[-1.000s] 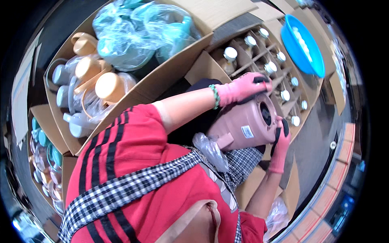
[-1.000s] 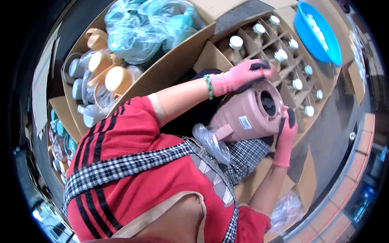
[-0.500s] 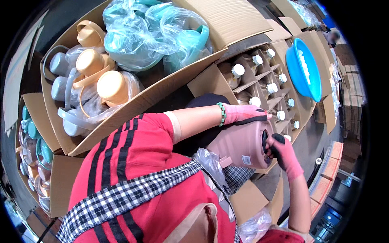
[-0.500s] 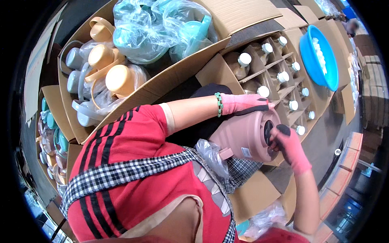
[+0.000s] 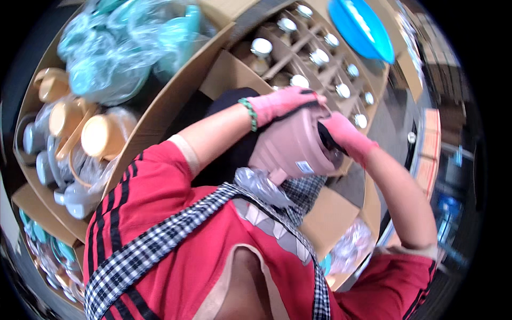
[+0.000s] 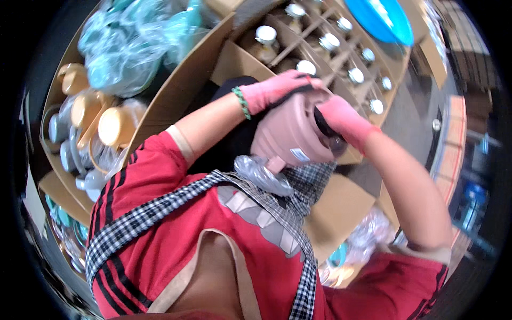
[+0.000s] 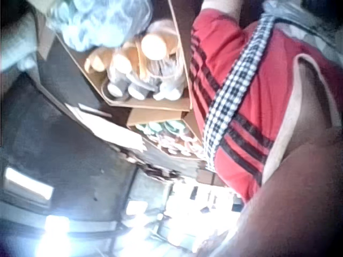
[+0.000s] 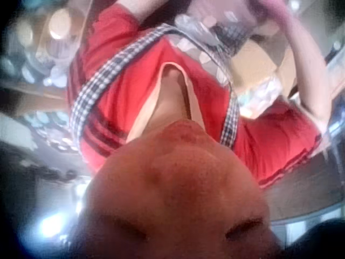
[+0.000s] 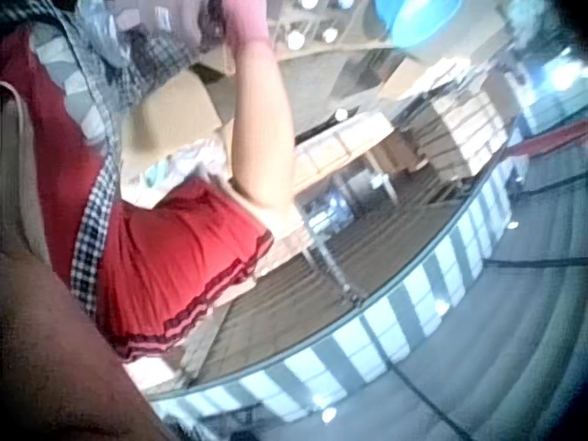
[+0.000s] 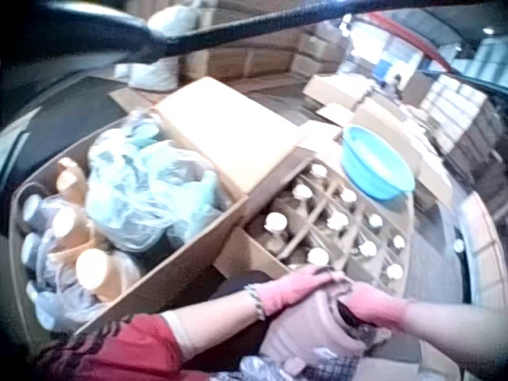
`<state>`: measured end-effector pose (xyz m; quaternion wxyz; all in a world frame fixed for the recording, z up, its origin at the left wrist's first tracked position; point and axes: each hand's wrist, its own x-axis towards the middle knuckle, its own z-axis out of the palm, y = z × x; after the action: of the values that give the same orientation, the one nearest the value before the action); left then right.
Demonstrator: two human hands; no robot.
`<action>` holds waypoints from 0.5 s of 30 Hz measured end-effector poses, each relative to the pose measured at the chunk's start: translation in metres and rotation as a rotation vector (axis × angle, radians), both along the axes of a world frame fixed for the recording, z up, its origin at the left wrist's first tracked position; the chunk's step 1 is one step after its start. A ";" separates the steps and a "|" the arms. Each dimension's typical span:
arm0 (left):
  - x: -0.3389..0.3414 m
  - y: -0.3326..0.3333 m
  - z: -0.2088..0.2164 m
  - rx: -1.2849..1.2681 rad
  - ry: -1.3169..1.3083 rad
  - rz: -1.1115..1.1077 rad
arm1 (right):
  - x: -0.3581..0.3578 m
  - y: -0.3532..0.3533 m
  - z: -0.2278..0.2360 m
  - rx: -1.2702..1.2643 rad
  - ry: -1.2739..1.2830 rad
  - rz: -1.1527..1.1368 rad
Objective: The person sits on the floor and unpacks plastic pitchers from a cardboard box. They remove the pitchers from their plastic wrapping, open the lids to inspect the interior, and then place them back into the box. The process is repeated for multiple pitchers of different colors.
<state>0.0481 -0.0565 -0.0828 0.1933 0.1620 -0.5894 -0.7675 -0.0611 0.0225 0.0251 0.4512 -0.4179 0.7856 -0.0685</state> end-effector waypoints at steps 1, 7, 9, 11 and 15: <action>-0.003 0.000 -0.003 0.082 0.096 -0.017 | -0.004 -0.002 -0.003 0.022 0.096 0.049; -0.011 0.000 -0.018 0.298 0.065 0.005 | -0.008 0.018 0.008 -0.100 0.274 0.154; -0.003 0.005 -0.010 0.430 0.113 -0.021 | 0.020 0.056 0.025 -0.724 0.737 0.803; -0.007 0.004 -0.017 0.482 0.115 -0.008 | 0.041 0.090 0.012 -0.531 0.579 1.326; -0.028 0.010 -0.026 0.630 0.155 -0.019 | 0.037 0.127 -0.086 -0.774 0.554 1.356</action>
<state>0.0202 -0.0464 -0.1085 0.1706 0.1495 -0.3080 -0.9239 -0.0241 0.1493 -0.0605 0.0087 -0.9286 0.3665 0.0583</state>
